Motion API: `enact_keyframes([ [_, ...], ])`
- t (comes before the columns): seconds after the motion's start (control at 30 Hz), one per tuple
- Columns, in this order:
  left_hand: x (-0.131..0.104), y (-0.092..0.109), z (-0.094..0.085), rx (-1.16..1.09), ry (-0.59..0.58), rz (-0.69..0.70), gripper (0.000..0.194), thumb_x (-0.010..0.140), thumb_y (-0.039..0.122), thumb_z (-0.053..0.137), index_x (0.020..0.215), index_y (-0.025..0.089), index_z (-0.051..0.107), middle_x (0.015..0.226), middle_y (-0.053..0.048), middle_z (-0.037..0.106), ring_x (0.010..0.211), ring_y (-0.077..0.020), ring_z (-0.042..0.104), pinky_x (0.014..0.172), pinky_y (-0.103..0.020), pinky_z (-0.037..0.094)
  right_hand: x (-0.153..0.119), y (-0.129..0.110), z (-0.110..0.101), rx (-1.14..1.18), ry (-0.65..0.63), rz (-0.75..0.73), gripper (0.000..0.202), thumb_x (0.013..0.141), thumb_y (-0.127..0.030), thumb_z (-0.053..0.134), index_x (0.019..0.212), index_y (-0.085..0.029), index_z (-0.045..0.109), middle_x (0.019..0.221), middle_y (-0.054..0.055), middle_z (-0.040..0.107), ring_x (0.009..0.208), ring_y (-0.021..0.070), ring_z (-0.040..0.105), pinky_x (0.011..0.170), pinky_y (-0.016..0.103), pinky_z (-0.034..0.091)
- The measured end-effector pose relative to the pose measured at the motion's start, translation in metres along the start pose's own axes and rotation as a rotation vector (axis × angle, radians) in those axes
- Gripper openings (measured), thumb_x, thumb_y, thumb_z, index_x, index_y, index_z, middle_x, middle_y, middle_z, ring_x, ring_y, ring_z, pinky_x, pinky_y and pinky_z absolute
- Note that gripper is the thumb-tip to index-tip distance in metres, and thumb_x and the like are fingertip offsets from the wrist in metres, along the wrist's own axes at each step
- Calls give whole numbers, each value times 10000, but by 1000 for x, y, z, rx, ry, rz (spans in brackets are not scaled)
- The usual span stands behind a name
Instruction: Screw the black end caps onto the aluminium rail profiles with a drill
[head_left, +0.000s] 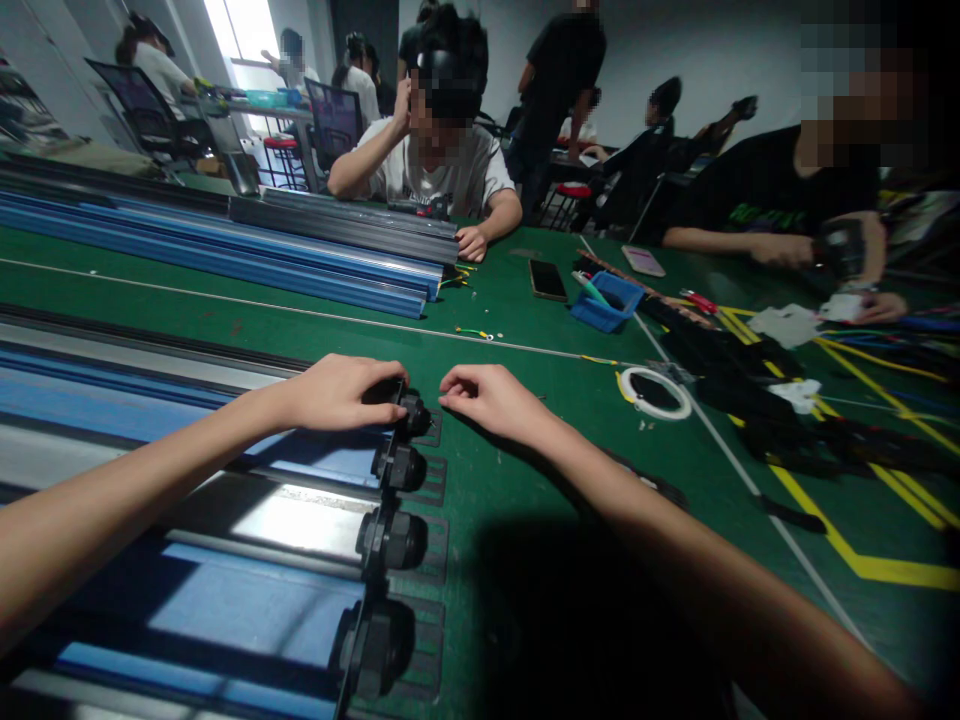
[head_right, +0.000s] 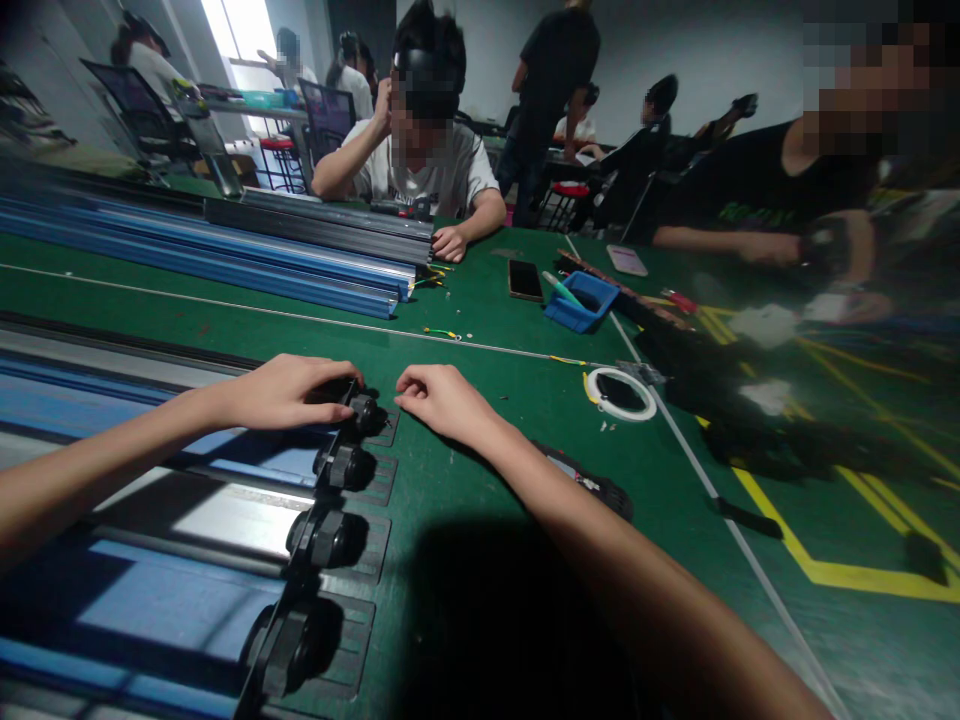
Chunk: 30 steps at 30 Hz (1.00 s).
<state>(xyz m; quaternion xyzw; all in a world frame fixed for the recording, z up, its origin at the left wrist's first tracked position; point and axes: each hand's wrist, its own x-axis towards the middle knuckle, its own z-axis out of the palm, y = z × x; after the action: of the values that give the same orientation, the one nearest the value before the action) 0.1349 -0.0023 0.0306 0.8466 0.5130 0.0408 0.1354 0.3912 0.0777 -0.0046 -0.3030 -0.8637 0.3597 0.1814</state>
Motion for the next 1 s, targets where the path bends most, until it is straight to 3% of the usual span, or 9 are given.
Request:
enact_keyframes([
  [0.3,0,-1,1,-3,10,8,481,964,611,476,1280,260,566,1104,-52,705,994,-250,667,779,-273,432,-4,-6,-7,-67,-30,-11,148,888,-230,614,899,-183,754,839,21,735,758,150,654,688,257,442],
  [0.57,-1,-2,1,2,11,7,492,961,619,478,1283,257,564,1079,-50,706,964,-245,668,750,-271,427,-9,-12,-14,-208,-34,-44,183,901,-233,617,971,-212,785,925,36,762,820,184,671,764,296,463],
  [0.73,-1,-2,2,-3,16,17,490,962,614,476,1280,253,567,1089,-55,707,979,-249,668,775,-278,433,-12,-12,-16,-201,-64,-15,186,896,-265,632,997,-213,779,922,38,760,805,183,672,732,290,461],
  [0.8,-1,-2,2,-5,18,19,491,962,613,476,1280,250,566,1098,-58,706,985,-252,668,785,-282,438,-14,-13,-26,-179,-40,31,204,900,-310,640,1011,-198,769,907,40,755,783,180,668,695,284,454],
  [0.93,-1,-2,1,-10,14,18,474,963,600,485,1275,253,566,1108,-56,705,983,-256,670,784,-286,443,-27,-14,-62,-238,158,155,226,931,-352,601,975,-184,745,925,52,748,795,190,660,691,295,450],
  [1.0,-1,-2,0,-9,10,15,472,963,597,486,1276,253,564,1107,-58,705,989,-259,669,787,-289,444,-43,-14,-78,-315,147,215,244,942,-383,586,954,-197,744,920,54,748,792,202,659,694,310,451],
])
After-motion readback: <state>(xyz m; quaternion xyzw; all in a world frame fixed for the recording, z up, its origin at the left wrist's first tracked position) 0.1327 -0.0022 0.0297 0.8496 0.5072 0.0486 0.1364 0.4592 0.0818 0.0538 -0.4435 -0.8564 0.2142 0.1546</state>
